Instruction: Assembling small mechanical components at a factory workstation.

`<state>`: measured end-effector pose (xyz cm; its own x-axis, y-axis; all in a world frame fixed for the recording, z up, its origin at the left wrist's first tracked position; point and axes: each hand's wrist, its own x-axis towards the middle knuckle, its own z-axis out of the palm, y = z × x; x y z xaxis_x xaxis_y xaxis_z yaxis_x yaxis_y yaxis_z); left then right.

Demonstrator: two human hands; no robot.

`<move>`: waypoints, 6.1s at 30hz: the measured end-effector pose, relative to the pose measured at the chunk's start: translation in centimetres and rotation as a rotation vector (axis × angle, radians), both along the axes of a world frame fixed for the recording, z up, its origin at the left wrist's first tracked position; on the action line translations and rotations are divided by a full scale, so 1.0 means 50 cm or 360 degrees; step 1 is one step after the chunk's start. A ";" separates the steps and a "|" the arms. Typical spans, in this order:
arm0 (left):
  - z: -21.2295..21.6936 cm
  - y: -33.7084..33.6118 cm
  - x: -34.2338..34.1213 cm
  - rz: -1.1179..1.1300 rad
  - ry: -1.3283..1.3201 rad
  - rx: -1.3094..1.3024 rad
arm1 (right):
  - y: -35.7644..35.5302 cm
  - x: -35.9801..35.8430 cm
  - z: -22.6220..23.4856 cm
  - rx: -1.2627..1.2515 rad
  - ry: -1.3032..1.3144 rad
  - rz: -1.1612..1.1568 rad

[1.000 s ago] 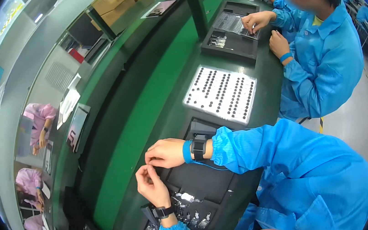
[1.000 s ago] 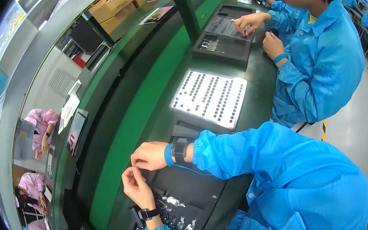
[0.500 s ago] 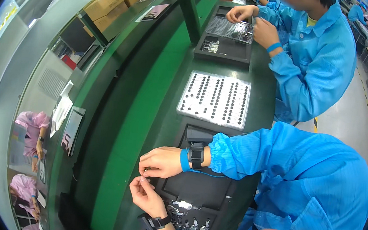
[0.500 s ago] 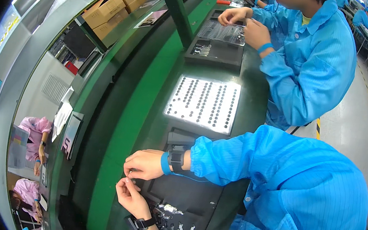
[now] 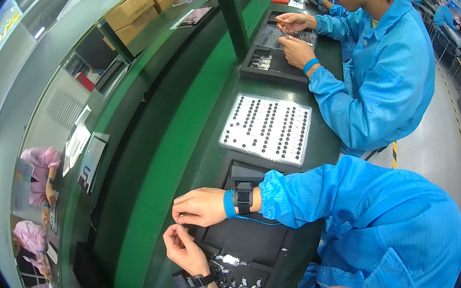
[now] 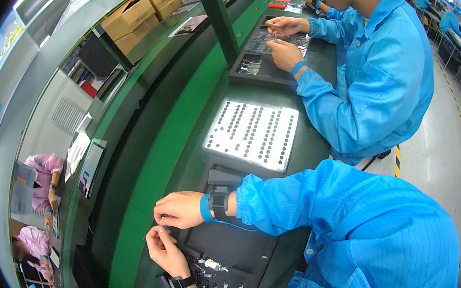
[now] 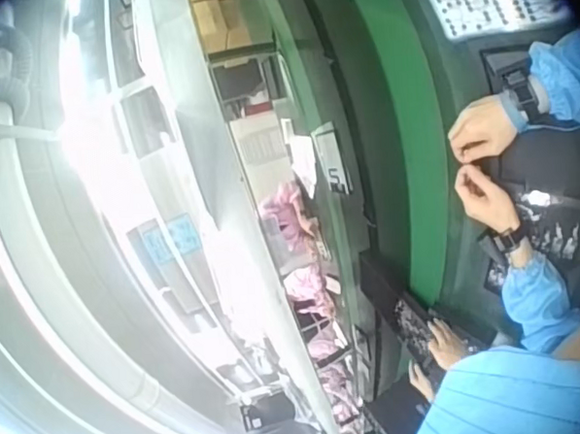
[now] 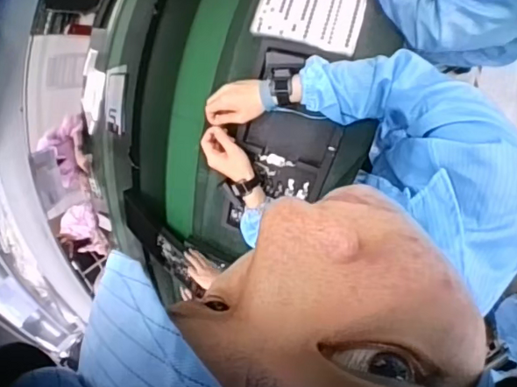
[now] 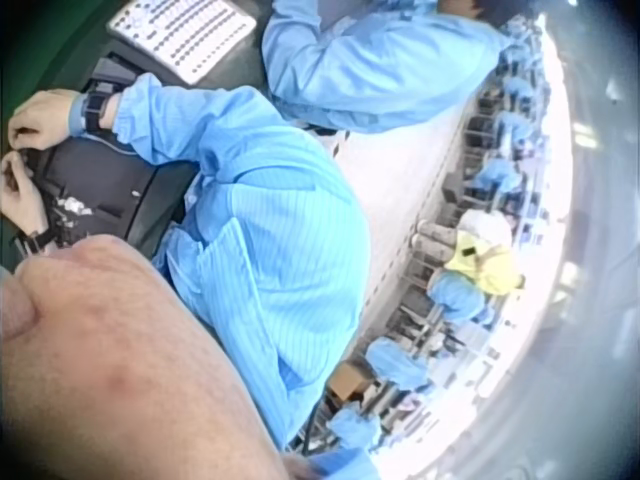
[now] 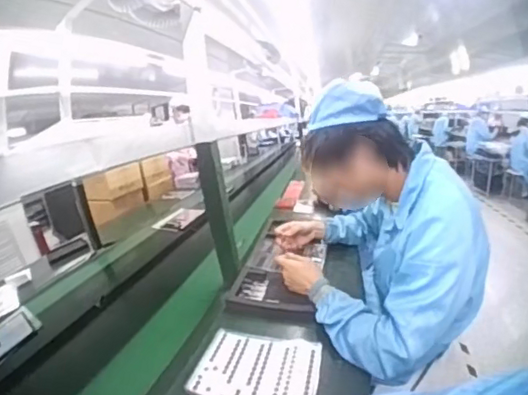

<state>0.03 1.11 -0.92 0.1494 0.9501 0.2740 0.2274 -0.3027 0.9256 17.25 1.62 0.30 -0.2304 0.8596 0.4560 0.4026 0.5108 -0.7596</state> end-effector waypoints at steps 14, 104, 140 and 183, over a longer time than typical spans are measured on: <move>-0.002 -0.001 0.001 0.0045 -0.0013 0.0088 | 0.000 0.005 0.006 0.0026 0.0025 0.0078; -0.003 -0.005 -0.001 0.0000 0.0004 0.0060 | 0.000 0.002 -0.002 -0.0018 0.0050 0.0065; 0.000 0.012 -0.012 -0.0049 -0.0179 -0.0138 | 0.017 0.000 0.001 0.0096 0.0037 0.0011; 0.003 0.023 -0.028 -0.0182 -0.0155 -0.0352 | 0.017 0.001 -0.003 -0.0078 -0.0041 0.0023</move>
<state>-1.37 2.25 -0.77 0.2422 0.9669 0.0797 0.1101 -0.1090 0.9879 17.31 2.49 0.14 -0.2541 0.8773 0.4071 0.4150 0.4791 -0.7735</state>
